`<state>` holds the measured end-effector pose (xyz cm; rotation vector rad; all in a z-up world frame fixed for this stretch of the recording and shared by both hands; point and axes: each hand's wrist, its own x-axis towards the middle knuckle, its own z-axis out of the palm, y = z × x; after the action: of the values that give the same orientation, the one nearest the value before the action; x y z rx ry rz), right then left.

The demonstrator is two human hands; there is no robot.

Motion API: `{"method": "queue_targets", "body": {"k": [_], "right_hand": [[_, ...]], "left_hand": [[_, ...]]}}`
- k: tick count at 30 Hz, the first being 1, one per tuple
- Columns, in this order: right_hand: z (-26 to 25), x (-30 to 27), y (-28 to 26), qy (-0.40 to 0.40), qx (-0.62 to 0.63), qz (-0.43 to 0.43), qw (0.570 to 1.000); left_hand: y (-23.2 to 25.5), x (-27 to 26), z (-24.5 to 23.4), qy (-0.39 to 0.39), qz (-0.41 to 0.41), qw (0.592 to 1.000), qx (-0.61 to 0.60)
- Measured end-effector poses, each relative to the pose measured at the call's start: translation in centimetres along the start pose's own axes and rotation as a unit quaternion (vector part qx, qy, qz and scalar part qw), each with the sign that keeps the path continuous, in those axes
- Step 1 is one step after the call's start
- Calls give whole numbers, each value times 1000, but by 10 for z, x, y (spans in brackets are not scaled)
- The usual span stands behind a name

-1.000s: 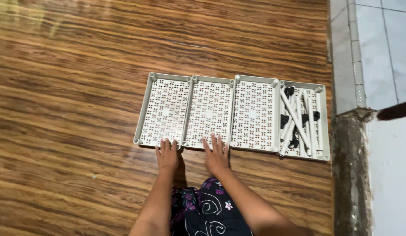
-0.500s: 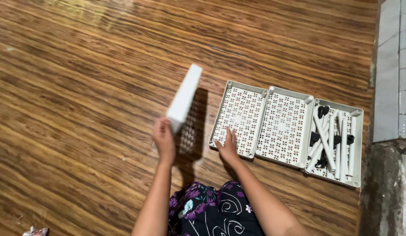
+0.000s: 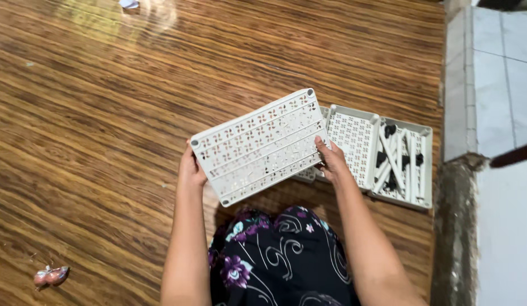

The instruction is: The person assembles a multi-tier plastic storage rack by inserting white plastic poles into the corners of perforated trays and attaching black connectors. The person arranges the trays, inserts the poles, and stacks the trays to form a vertical rack structure.

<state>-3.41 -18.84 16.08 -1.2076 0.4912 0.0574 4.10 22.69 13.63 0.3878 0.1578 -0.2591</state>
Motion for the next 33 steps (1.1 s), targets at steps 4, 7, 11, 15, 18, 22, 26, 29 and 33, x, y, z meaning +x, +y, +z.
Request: {"method": "queue_targets", "body": {"k": [4, 7, 11, 15, 18, 22, 26, 29, 33], "right_hand": [[-48, -15, 3, 35, 36, 2, 999], [-74, -30, 9, 12, 113, -33, 993], [-83, -53, 18, 108, 27, -71, 991], [-59, -84, 23, 247, -406, -341, 811], [-18, -105, 27, 181, -510, -399, 740], [36, -134, 36, 78, -564, -367, 736], [28, -136, 39, 134, -597, -332, 718], [-22, -112, 51, 192, -584, -300, 729], [-101, -68, 98, 180, -508, -253, 803]], "left_hand": [[-42, -25, 56, -30, 179, 945, 274], [-71, -45, 96, -22, 300, 782, 546], [-87, -54, 133, 8, 179, 883, 433], [-103, -55, 145, 85, 96, 910, 394], [-118, -54, 142, 22, 154, 916, 370], [-125, -44, 137, 49, 135, 937, 319], [-111, -38, 130, 55, 157, 952, 259], [-95, -39, 117, 56, 195, 936, 286], [-84, -30, 97, 89, 209, 945, 236]]}}
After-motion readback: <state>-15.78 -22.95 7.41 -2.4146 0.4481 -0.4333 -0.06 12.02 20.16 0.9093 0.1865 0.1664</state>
